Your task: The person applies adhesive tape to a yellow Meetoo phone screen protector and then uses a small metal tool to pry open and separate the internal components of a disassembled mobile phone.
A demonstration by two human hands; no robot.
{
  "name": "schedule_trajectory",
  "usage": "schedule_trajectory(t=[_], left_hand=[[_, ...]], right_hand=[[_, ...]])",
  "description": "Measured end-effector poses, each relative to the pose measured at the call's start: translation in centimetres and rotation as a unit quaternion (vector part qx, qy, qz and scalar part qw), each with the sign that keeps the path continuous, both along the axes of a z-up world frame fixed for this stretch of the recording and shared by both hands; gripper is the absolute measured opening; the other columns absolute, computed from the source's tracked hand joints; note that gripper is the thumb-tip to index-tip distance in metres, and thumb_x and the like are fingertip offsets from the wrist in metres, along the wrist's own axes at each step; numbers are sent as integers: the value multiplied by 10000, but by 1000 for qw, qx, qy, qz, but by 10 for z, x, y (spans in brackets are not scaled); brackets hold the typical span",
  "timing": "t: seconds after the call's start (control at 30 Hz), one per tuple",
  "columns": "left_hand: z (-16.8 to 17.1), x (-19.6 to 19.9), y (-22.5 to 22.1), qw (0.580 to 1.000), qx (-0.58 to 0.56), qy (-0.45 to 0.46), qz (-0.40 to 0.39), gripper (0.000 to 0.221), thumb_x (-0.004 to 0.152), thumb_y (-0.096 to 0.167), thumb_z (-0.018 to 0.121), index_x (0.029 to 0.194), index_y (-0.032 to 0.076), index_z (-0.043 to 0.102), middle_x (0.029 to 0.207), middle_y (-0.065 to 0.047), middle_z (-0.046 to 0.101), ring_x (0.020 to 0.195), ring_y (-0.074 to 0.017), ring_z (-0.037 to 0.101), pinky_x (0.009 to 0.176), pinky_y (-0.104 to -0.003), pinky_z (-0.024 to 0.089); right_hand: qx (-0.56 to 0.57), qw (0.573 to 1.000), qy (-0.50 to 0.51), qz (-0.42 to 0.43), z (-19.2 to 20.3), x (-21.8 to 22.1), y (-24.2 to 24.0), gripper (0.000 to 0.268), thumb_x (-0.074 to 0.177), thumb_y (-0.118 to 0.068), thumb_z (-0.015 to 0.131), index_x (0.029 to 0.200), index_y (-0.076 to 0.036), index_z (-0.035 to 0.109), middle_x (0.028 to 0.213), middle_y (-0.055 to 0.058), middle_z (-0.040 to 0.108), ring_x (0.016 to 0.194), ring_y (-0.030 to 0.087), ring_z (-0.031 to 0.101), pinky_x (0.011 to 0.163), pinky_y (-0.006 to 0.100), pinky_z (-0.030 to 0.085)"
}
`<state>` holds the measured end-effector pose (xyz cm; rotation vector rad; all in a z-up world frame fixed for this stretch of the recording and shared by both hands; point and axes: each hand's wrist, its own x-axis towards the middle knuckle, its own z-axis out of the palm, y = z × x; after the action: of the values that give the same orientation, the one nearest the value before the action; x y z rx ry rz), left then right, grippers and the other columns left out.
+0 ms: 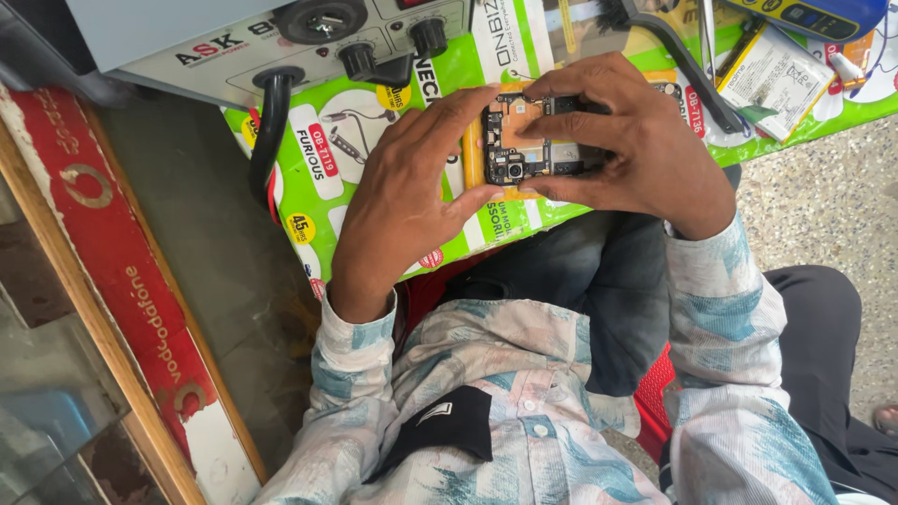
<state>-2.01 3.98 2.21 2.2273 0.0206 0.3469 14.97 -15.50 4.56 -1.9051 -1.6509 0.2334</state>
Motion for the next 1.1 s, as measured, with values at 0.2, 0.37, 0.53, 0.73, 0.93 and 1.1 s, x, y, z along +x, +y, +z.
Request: schedule_trajectory(t=[0.2, 0.37, 0.53, 0.73, 0.93, 1.1], left_hand=[[2, 2, 0, 1000, 3, 0, 3, 815, 820, 171, 885, 1509, 84, 459, 1446, -130, 599, 1260, -354, 590, 1119, -451, 440], [5, 2, 0, 1000, -9, 10, -3, 817, 815, 161, 874, 1517, 104, 459, 1457, -130, 589, 1263, -351, 588, 1099, -453, 441], [2, 3, -2, 1000, 2, 16, 7, 756, 819, 191, 876, 1476, 122, 510, 1468, -109, 576, 1297, -336, 586, 1103, -454, 437], [-1, 2, -2, 999, -3, 32, 13, 605, 817, 209, 882, 1359, 112, 629, 1467, -93, 572, 1284, -331, 585, 1105, -451, 434], [-3, 2, -1, 1000, -19, 19, 5, 588, 816, 166, 882, 1351, 82, 652, 1471, -107, 565, 1298, -341, 585, 1111, -446, 430], [-6, 4, 1, 1000, -6, 12, 4, 604, 804, 158, 886, 1350, 91, 635, 1482, -119, 560, 1240, -350, 598, 1098, -448, 442]], right_hand=[[5, 1000, 8, 9, 1, 2, 1, 493, 778, -257, 935, 1226, -144, 763, 1353, 98, 657, 1213, 317, 605, 1029, 426, 516], [5, 1000, -11, 19, 4, -1, 4, 440, 811, -239, 917, 1210, -127, 769, 1352, 114, 652, 1205, 330, 602, 1022, 431, 512], [-12, 999, -34, 14, 7, -3, 3, 390, 849, -232, 887, 1203, -115, 771, 1367, 114, 633, 1217, 342, 588, 1036, 440, 510], [-15, 999, -48, 6, 10, -8, 4, 400, 841, -243, 891, 1192, -96, 769, 1348, 107, 621, 1258, 362, 545, 1047, 455, 503], [-42, 998, -40, -10, 16, -15, 3, 433, 817, -259, 895, 1177, -56, 765, 1299, 130, 607, 1239, 378, 542, 1015, 443, 499], [-20, 990, -138, -16, 18, -24, -9, 331, 837, -216, 893, 1110, -63, 786, 1199, 52, 675, 1126, 274, 587, 962, 441, 460]])
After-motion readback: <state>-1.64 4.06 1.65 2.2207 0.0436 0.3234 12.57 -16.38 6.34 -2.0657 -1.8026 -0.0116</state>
